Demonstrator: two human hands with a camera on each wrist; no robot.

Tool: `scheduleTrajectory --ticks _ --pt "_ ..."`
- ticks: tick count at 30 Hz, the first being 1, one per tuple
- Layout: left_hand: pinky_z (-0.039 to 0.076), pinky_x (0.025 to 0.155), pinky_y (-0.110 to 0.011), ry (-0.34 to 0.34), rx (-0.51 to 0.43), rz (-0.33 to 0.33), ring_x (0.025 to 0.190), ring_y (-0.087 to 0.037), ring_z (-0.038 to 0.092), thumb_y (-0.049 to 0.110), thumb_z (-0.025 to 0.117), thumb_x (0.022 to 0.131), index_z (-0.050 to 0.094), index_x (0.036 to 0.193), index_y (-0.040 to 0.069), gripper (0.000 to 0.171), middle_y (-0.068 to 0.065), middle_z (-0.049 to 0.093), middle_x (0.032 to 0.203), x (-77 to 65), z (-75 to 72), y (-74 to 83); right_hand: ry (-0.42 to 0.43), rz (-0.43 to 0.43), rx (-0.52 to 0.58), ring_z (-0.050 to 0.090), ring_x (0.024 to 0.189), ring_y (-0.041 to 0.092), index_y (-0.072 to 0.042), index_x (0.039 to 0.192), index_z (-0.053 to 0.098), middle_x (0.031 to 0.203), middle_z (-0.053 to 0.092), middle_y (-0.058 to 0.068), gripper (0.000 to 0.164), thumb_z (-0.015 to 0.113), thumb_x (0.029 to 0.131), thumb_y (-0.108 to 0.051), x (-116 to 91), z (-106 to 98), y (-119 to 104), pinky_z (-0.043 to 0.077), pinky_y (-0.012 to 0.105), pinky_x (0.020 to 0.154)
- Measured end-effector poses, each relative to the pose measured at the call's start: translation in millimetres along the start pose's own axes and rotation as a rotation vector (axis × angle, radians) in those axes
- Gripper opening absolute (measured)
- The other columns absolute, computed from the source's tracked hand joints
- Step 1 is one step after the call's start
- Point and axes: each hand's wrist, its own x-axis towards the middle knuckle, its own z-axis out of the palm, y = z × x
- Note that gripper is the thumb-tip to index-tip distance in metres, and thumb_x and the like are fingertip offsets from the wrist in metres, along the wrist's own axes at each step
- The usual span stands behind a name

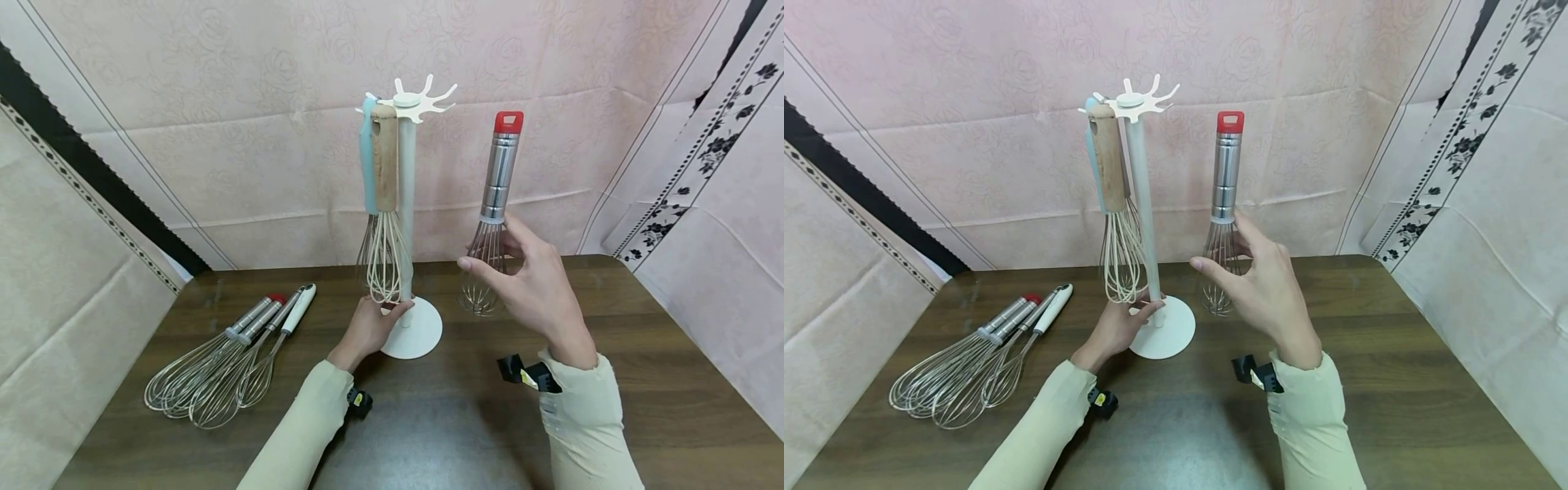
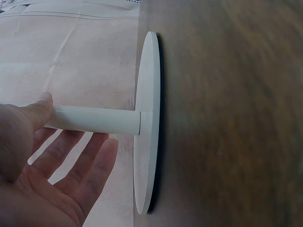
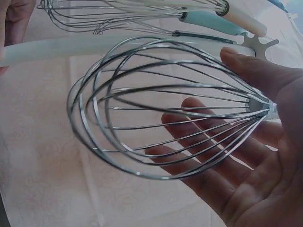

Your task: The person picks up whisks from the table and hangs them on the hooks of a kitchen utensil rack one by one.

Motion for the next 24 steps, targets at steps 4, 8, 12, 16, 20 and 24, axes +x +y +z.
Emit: scheduleTrajectory --ticks 4,8,12,16,20,24 --pt "0.054 0.093 -0.046 -0.002 -0.001 -0.003 0.103 -0.023 0.067 0.03 0.066 0.1 0.069 0.122 0.012 0.028 -0.004 0.073 0.115 0.2 -0.1 -0.3 0.017 -0.058 0.025 0.075 0.094 0.012 -0.022 0.129 0.061 0.106 0.078 -0.002 0.044 0.08 0.09 -0.029 -0.3 2.4 -2.3 0.055 0.019 0.084" --pt "0.054 0.093 -0.045 -0.002 0.008 -0.006 0.103 -0.022 0.066 0.031 0.066 0.1 0.069 0.122 0.013 0.028 -0.003 0.072 0.115 0.3 0.0 -0.1 0.029 -0.115 0.054 0.074 0.09 0.005 -0.023 0.133 0.06 0.108 0.078 -0.002 0.047 0.08 0.09 -0.023 -0.8 4.9 -4.1 0.057 0.018 0.08" --pt "0.055 0.093 -0.043 -0.002 0.02 -0.012 0.103 -0.02 0.067 0.031 0.066 0.1 0.069 0.121 0.017 0.026 -0.001 0.072 0.114 -0.1 -0.2 0.8 0.044 -0.158 0.081 0.073 0.09 0.001 -0.027 0.14 0.057 0.111 0.078 -0.001 0.056 0.08 0.09 -0.018 -1.8 7.4 -6.5 0.058 0.018 0.078" --pt "0.055 0.093 -0.043 -0.003 0.019 -0.012 0.102 -0.019 0.067 0.031 0.066 0.1 0.068 0.119 0.02 0.022 0.0 0.072 0.114 -0.4 -0.6 1.5 0.034 -0.203 0.126 0.073 0.09 0.004 -0.027 0.144 0.055 0.114 0.077 0.001 0.061 0.079 0.09 -0.014 -2.5 12.3 -10.4 0.06 0.021 0.077" --pt "0.055 0.093 -0.043 -0.004 0.011 -0.01 0.102 -0.019 0.066 0.03 0.067 0.099 0.067 0.119 0.02 0.022 0.001 0.072 0.114 0.1 -0.6 0.9 0.014 -0.235 0.134 0.074 0.089 0.007 -0.026 0.148 0.053 0.115 0.077 0.001 0.063 0.078 0.091 -0.014 -3.0 19.0 -13.3 0.06 0.023 0.078" --pt "0.055 0.093 -0.043 -0.003 0.008 -0.007 0.102 -0.019 0.066 0.029 0.068 0.099 0.067 0.121 0.019 0.023 0.001 0.072 0.115 0.6 -0.5 -0.1 0.015 -0.26 0.127 0.073 0.091 0.008 -0.028 0.153 0.047 0.116 0.077 0.0 0.07 0.078 0.091 -0.014 -2.2 25.6 -15.0 0.058 0.023 0.08"
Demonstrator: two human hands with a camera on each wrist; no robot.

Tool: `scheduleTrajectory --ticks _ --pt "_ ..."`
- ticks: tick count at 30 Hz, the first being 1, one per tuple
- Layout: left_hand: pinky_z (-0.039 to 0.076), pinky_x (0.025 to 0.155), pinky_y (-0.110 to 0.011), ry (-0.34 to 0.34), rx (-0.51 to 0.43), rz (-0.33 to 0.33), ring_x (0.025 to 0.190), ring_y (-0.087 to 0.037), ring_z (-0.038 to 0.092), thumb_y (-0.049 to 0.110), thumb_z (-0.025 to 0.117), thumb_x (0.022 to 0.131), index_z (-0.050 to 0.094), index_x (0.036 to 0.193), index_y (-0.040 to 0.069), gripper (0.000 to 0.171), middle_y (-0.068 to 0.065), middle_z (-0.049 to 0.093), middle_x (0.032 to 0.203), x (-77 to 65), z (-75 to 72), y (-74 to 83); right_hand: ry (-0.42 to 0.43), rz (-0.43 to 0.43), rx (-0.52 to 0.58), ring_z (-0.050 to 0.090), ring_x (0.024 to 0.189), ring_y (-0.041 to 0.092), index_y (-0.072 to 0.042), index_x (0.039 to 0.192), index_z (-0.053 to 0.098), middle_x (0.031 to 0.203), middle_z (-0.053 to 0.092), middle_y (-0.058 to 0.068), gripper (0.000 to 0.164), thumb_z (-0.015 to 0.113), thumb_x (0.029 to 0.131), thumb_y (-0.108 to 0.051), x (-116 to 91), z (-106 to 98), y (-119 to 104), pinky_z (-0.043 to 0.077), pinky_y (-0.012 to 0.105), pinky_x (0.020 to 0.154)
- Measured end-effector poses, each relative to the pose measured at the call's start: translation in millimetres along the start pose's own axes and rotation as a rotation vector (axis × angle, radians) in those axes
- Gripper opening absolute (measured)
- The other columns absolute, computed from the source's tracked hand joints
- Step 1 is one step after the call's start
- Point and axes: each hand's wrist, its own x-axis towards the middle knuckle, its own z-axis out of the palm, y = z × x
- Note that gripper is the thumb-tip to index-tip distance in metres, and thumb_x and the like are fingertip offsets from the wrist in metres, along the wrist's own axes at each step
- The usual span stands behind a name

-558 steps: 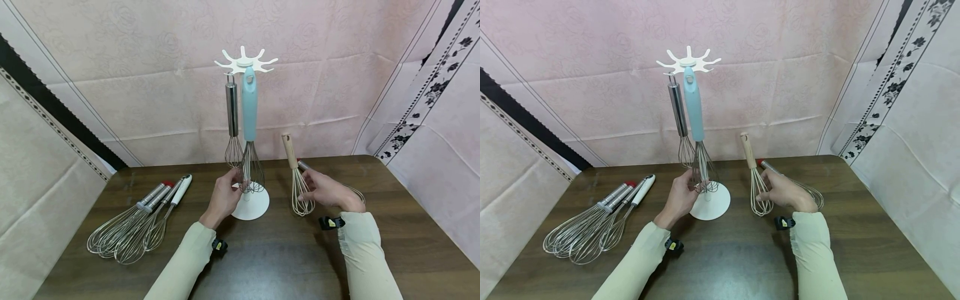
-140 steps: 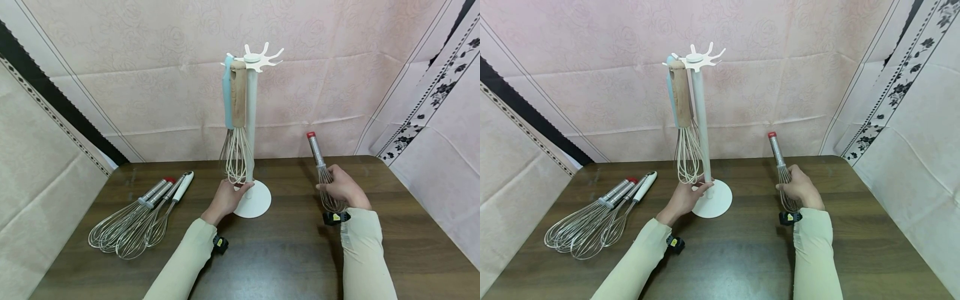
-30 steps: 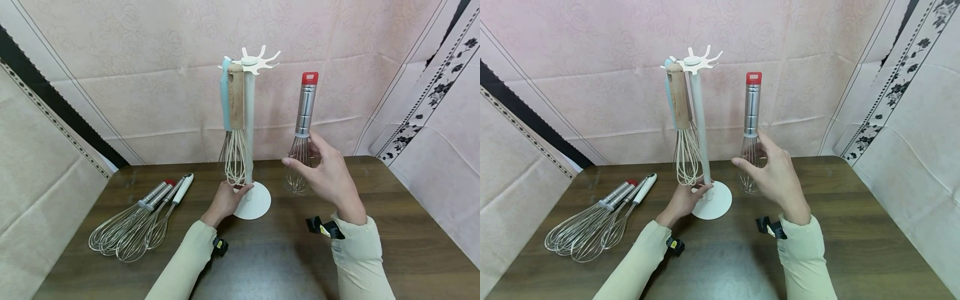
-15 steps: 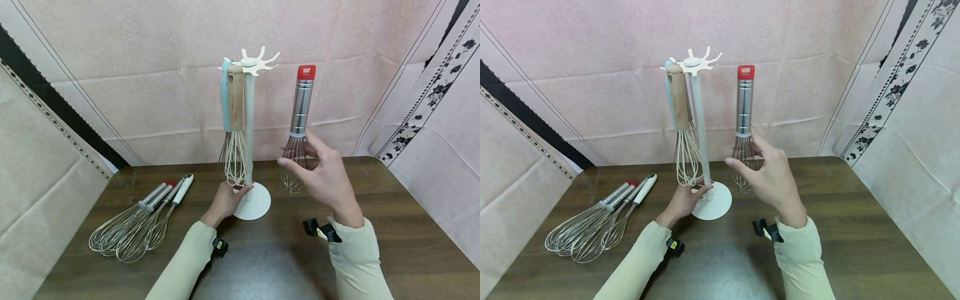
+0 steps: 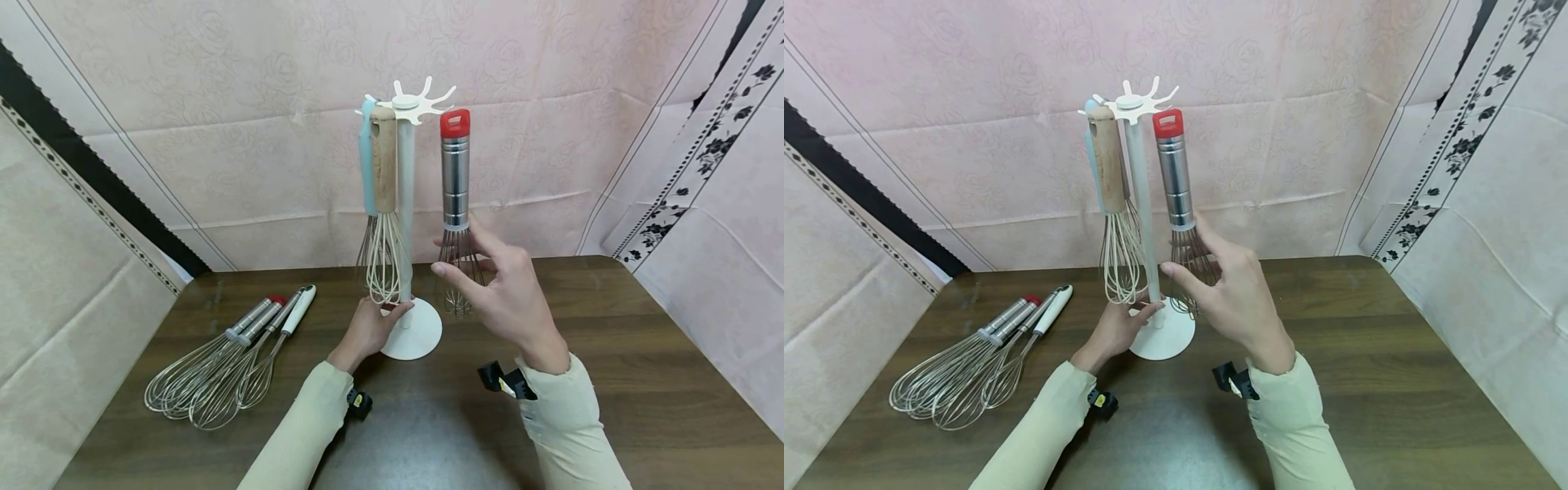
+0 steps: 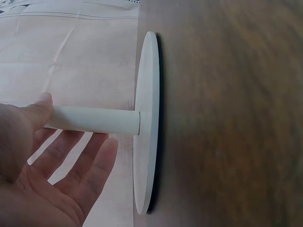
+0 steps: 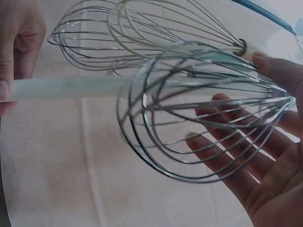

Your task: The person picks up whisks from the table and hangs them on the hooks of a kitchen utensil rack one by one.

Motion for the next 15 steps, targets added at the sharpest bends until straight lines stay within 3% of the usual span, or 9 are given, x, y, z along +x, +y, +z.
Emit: scheduleTrajectory --ticks 4,8,15 --pt "0.055 0.094 -0.044 -0.005 0.004 0.006 0.103 -0.02 0.067 0.029 0.067 0.1 0.067 0.121 0.018 0.023 -0.001 0.072 0.116 0.1 0.2 -1.4 0.008 -0.02 -0.023 0.072 0.092 0.011 -0.03 0.156 0.042 0.116 0.076 0.001 0.075 0.077 0.092 -0.014 1.8 5.6 -0.1 0.057 0.023 0.08" --pt "0.055 0.095 -0.044 -0.01 0.003 0.013 0.105 -0.021 0.067 0.028 0.067 0.1 0.066 0.122 0.016 0.025 -0.002 0.072 0.117 0.7 0.7 -1.9 0.023 -0.026 -0.075 0.07 0.091 0.014 -0.029 0.158 0.036 0.11 0.075 0.005 0.078 0.076 0.093 -0.014 3.1 9.5 0.3 0.057 0.03 0.082" --pt "0.055 0.095 -0.044 -0.01 -0.005 0.016 0.104 -0.021 0.067 0.028 0.066 0.1 0.067 0.122 0.014 0.026 -0.003 0.072 0.117 0.3 0.2 -0.9 0.063 -0.049 -0.105 0.067 0.089 0.019 -0.021 0.157 0.039 0.106 0.073 0.011 0.077 0.078 0.091 -0.014 5.8 15.6 0.5 0.057 0.039 0.081"
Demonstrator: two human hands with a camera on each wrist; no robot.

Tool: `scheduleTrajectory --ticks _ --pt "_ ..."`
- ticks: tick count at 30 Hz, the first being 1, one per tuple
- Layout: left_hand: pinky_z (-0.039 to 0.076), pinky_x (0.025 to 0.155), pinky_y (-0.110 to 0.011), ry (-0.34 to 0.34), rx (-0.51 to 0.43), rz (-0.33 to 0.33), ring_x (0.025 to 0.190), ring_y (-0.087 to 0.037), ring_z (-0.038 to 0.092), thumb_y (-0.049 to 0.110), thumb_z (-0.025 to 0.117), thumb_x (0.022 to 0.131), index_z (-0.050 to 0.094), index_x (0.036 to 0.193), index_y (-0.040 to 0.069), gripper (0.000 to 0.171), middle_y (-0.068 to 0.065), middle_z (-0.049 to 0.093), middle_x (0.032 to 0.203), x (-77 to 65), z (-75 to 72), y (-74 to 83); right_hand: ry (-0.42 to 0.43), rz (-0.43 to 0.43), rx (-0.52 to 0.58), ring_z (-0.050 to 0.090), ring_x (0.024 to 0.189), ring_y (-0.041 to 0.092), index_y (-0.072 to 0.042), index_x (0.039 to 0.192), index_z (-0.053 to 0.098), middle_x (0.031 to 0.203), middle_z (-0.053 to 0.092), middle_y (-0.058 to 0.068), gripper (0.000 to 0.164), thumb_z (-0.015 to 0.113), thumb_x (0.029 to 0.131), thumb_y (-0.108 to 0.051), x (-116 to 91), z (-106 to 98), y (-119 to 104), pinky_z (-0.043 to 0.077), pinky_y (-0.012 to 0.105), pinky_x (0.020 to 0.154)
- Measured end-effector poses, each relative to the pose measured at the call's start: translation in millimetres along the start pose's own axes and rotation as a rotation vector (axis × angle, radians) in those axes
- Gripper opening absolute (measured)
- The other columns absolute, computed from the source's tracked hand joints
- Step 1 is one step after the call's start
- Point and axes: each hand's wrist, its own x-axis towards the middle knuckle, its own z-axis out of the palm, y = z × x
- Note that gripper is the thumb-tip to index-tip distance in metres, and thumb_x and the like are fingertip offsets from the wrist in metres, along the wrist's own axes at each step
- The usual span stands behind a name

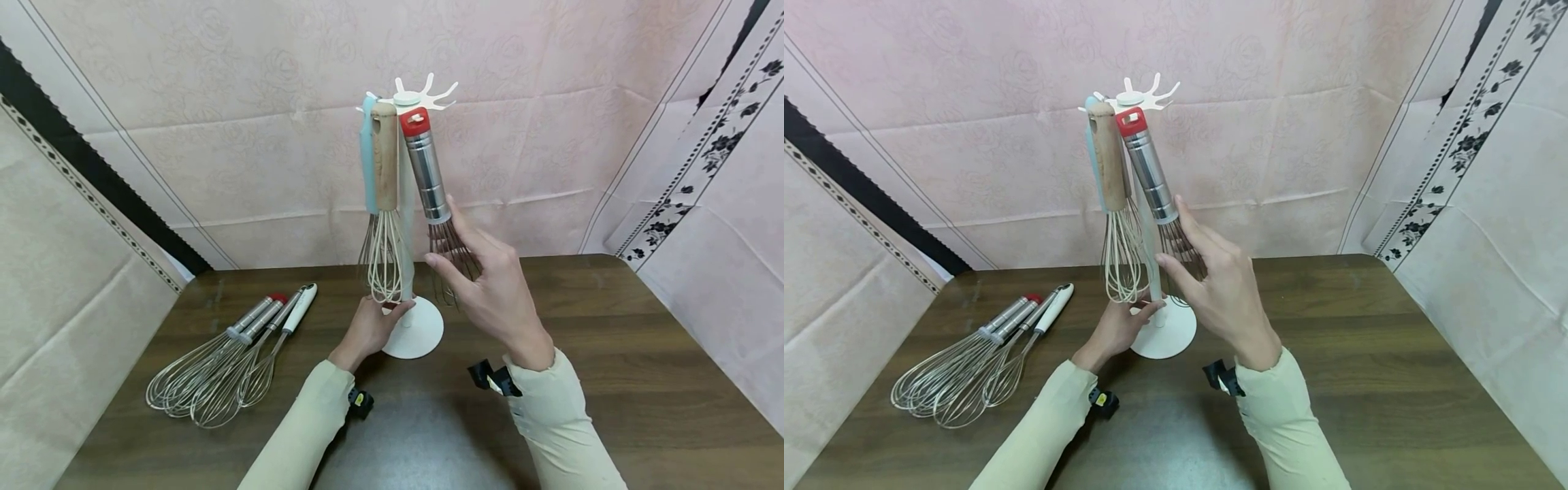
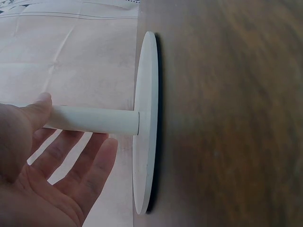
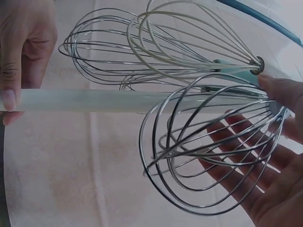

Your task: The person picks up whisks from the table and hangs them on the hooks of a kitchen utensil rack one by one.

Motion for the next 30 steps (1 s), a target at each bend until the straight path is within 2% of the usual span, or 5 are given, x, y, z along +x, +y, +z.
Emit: scheduleTrajectory --ticks 7,11,15,25,30 --pt "0.055 0.096 -0.044 -0.008 0.003 0.005 0.105 -0.021 0.067 0.026 0.067 0.1 0.065 0.122 0.016 0.024 -0.003 0.072 0.118 0.7 -0.9 1.2 -0.002 0.037 0.009 0.069 0.097 0.022 -0.023 0.158 0.038 0.114 0.071 0.012 0.081 0.08 0.089 -0.016 0.8 6.8 2.0 0.059 0.041 0.085" --pt "0.056 0.095 -0.044 -0.008 0.009 0.003 0.105 -0.023 0.067 0.026 0.066 0.1 0.064 0.122 0.015 0.025 -0.005 0.071 0.118 0.5 -1.4 1.0 -0.063 0.033 0.003 0.066 0.113 0.022 -0.025 0.161 0.028 0.137 0.064 0.011 0.089 0.079 0.09 -0.02 1.2 11.4 3.0 0.056 0.045 0.096" --pt "0.056 0.094 -0.044 -0.007 0.023 0.0 0.106 -0.024 0.067 0.025 0.067 0.1 0.061 0.125 0.014 0.027 -0.005 0.071 0.119 0.0 -1.5 0.8 -0.147 -0.011 0.003 0.054 0.136 0.023 -0.024 0.164 0.015 0.16 0.044 0.008 0.093 0.075 0.094 -0.021 1.8 16.0 4.3 0.046 0.049 0.111" --pt "0.056 0.097 -0.041 0.003 0.041 0.038 0.11 -0.022 0.068 0.019 0.068 0.099 0.062 0.127 0.018 0.028 -0.001 0.071 0.122 2.8 -0.3 -2.2 -0.217 -0.014 0.06 0.038 0.145 0.022 -0.027 0.165 0.003 0.167 0.026 0.006 0.098 0.072 0.096 -0.022 0.4 31.6 9.4 0.038 0.05 0.118" --pt "0.057 0.096 -0.044 -0.005 0.055 -0.009 0.111 -0.025 0.069 0.021 0.066 0.101 0.062 0.129 0.017 0.029 -0.004 0.069 0.128 1.7 -1.6 -0.2 -0.229 0.0 0.078 0.029 0.151 0.024 -0.026 0.165 -0.005 0.171 0.014 0.006 0.109 0.076 0.092 -0.022 -1.0 38.0 7.8 0.033 0.052 0.121"
